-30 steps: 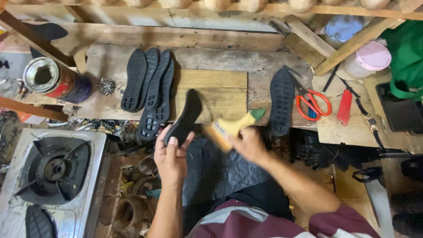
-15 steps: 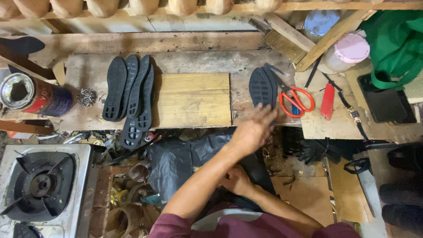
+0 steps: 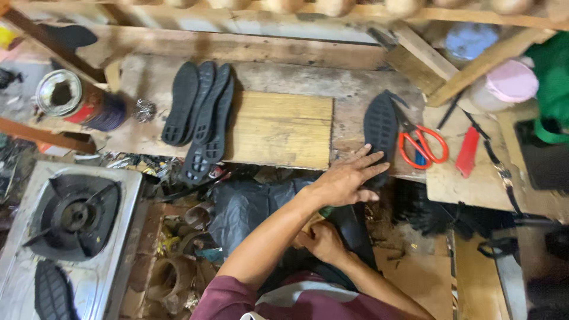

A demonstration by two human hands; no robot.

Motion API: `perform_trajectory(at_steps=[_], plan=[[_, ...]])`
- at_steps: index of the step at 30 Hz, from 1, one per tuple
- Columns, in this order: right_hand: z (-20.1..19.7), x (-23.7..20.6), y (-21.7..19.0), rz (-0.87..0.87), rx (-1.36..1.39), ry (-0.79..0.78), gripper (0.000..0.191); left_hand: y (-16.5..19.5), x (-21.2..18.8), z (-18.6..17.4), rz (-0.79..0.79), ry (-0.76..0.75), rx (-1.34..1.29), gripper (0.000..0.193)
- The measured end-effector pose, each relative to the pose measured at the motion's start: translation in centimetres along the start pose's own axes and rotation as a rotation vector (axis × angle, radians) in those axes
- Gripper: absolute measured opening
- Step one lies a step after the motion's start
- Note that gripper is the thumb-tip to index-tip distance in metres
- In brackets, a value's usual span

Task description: The person repeatedly brushes black shoe insoles with a hand brush on a wooden workbench. They handle several insoles one at a time, turning them over and brushing both sides, then stacking them on the bench.

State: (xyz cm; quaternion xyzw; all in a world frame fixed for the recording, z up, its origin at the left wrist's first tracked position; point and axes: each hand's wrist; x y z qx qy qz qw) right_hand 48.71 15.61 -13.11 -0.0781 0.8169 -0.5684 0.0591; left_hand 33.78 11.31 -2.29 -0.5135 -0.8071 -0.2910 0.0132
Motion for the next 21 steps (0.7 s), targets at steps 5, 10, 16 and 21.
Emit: perform_trajectory(at_steps=[5, 10, 16, 21], plan=[[-0.1, 0.5, 0.0, -0.079, 0.053, 0.015, 0.028, -3.1, -5.0, -5.6, -0.215, 0.278, -0.055, 0.063], [-0.2, 1.3, -0.7, -0.07, 0.04, 0.002, 0.029, -11.6, -13.8, -14.3, -0.524, 0.654, 0.366, 0.037], [0.7, 2.4, -1.4, 0.053, 0.023, -0.034, 0.026, -17.2, -22.3, -18.8, -1.024, 0.494, 0.594, 0.052], [1.2, 2.5, -1.6, 0.007, -0.026, -0.019, 0.028, -17.7, -23.7, -18.4, -1.117, 0.493, 0.473, 0.054]])
Point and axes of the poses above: each hand's wrist, its own x-axis towards the middle knuckle, its own z-axis out of the palm, y = z × x, and after that the axes turned 10 degrees about x, right-handed
